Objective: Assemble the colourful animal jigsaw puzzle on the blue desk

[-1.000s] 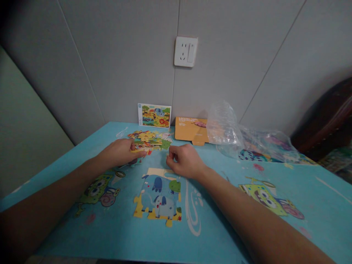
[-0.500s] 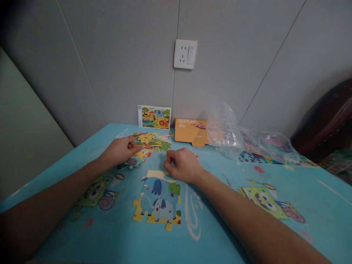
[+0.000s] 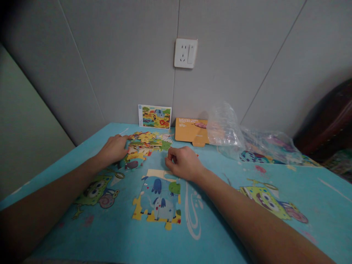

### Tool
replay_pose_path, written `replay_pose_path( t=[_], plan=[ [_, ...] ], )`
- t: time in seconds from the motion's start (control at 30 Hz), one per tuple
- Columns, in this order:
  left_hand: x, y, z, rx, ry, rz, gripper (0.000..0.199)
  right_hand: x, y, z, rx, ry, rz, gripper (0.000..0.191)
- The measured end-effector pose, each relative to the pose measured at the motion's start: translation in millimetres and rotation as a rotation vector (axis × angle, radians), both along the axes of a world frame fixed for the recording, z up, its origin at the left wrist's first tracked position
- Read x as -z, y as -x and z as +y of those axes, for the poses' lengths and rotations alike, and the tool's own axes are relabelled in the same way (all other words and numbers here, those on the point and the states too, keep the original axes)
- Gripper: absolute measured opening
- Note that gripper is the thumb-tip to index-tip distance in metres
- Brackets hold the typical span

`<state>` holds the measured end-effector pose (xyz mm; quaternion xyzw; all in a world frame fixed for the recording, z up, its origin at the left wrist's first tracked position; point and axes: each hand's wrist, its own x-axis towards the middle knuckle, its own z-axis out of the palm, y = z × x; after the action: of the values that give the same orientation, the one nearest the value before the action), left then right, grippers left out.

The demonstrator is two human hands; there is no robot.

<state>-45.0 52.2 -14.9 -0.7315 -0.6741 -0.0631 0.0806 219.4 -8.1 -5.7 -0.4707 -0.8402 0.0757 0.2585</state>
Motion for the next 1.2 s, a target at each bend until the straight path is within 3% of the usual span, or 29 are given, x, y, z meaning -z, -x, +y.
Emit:
replay_pose_path(
  t=[0.37, 0.5, 0.7, 0.87, 1.2],
  plan=[
    [-2.1, 1.8, 8.2, 0.026, 0.027, -0.176, 0.023, 0.2, 4.0, -1.6, -0.031, 0.014, -0.013, 0.018],
    [-6.4, -2.0, 4.8, 0.022, 0.0, -0.261, 0.027, -1.1, 4.2, -2.4, -0.029, 0.019, -0.006, 0.018],
    [-7.0, -4.6, 3.2, 0.008, 0.123, -0.356, 0.039, -0.2, 3.8, -1.5, -0.032, 0.031, -0.006, 0.018],
    [-5.8, -6.2, 4.7, -0.04, 0.168, -0.465, 0.035, 2.1, 3.6, -1.3, -0.032, 0.029, -0.018, 0.019],
    [-6.3, -7.3, 5.5, -0.064, 0.002, -0.617, 0.032, 3.6, 3.7, -1.2, -0.038, 0.034, 0.002, 0.019]
  ],
)
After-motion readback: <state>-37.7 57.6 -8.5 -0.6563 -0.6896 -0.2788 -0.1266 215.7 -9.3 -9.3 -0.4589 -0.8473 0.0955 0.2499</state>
